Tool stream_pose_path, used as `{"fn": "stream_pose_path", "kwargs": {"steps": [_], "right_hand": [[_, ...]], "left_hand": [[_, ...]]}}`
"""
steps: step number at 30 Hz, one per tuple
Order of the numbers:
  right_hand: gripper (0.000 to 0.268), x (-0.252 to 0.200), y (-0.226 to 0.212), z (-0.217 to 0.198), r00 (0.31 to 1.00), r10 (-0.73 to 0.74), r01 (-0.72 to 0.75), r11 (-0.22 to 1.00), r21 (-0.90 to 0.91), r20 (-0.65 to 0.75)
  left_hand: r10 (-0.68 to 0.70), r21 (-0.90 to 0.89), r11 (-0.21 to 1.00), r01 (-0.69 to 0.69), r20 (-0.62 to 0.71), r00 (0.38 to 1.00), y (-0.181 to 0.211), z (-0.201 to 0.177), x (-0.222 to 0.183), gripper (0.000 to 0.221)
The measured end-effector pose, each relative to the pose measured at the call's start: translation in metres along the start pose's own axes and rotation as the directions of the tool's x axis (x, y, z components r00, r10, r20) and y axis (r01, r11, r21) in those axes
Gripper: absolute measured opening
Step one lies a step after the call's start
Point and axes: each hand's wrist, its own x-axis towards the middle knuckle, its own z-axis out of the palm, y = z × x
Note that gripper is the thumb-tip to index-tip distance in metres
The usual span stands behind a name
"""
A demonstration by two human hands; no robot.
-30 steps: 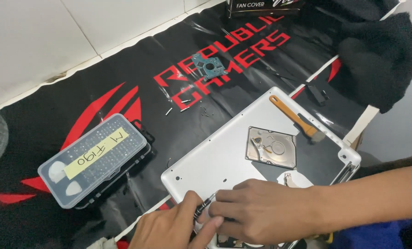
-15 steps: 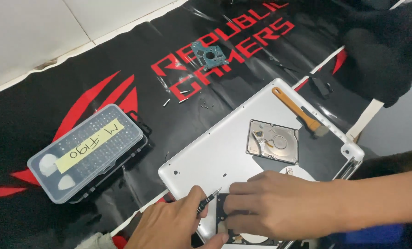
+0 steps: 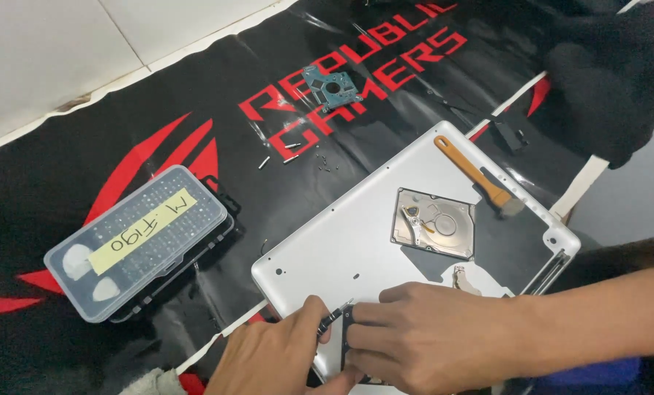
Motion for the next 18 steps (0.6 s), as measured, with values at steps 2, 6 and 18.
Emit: {"fn": "stream_pose_path", "kwargs": {"steps": [2,6,18], "right_hand": [[0.025,0.001,0.0,0.001,1.0,-0.001,0.001,1.0,-0.011,0.02],[0.02,0.003,0.0,0.001,0.998,0.01,-0.009,1.0,-0.015,0.066],[0.03,-0.008,0.015,0.016,0.973,0.118,-0.138,0.986,0.091,0.199]], "left_hand": [[0.03,0.013,0.999,-0.03,-0.042,0.999,-0.001,0.0,0.001,0.066],[0.009,-0.098,0.995,0.001,0.106,0.994,0.005,-0.025,0.001,0.059],[0.086,-0.286,0.955,-0.073,0.034,0.996,0.002,-0.041,-0.014,0.048]]}}
